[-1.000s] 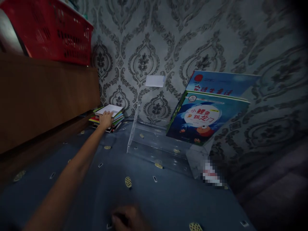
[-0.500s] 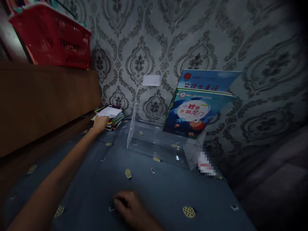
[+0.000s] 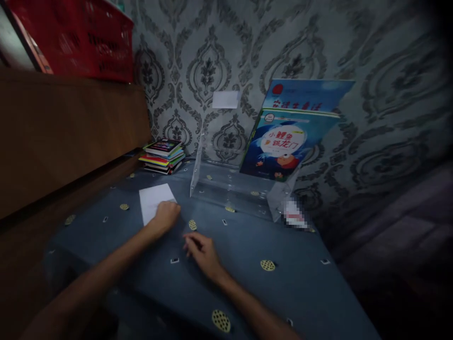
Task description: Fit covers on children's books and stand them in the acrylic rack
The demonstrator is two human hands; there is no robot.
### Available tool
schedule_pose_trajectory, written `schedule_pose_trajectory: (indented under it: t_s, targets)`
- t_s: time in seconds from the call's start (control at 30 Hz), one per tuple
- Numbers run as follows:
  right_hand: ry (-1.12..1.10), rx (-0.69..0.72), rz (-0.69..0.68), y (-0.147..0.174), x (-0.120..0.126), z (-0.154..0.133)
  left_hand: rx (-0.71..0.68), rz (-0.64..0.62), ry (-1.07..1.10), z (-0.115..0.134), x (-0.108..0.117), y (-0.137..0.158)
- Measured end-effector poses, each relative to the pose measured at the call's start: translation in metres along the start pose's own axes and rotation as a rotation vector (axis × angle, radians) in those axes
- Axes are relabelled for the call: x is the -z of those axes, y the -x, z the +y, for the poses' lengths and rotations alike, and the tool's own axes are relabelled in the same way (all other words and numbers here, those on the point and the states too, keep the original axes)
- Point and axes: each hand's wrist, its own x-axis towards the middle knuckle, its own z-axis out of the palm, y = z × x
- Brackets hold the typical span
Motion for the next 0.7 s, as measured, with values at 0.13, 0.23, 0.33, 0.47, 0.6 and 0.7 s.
schedule_pose_trajectory:
  t_s: [0.13,0.23,0.33,0.47,0.6,0.7]
  targets:
    - [0.029,0.021,0.369,-0.003,0.024,0.006,-0.12,-0.012,0.124,0.058,0.01,0.022]
    - [0.096,0.0,0.481,0.0,0.048,0.01,-0.217,0.005,0.255,0.086,0.014,0.033]
    - [0.116,-0.005,0.508,0.007,0.068,0.016,-0.343,0.016,0.371,0.092,0.005,0.04]
    - [0.162,0.022,0.453,0.012,0.079,0.029,-0.478,0.104,0.496,0.072,-0.032,0.033]
    - [0.217,0.027,0.392,0.011,0.081,0.037,-0.395,0.14,0.376,0.038,-0.071,0.005]
    - [0.201,0.03,0.399,0.012,0.081,0.038,-0.251,0.159,0.286,0.013,-0.083,-0.016]
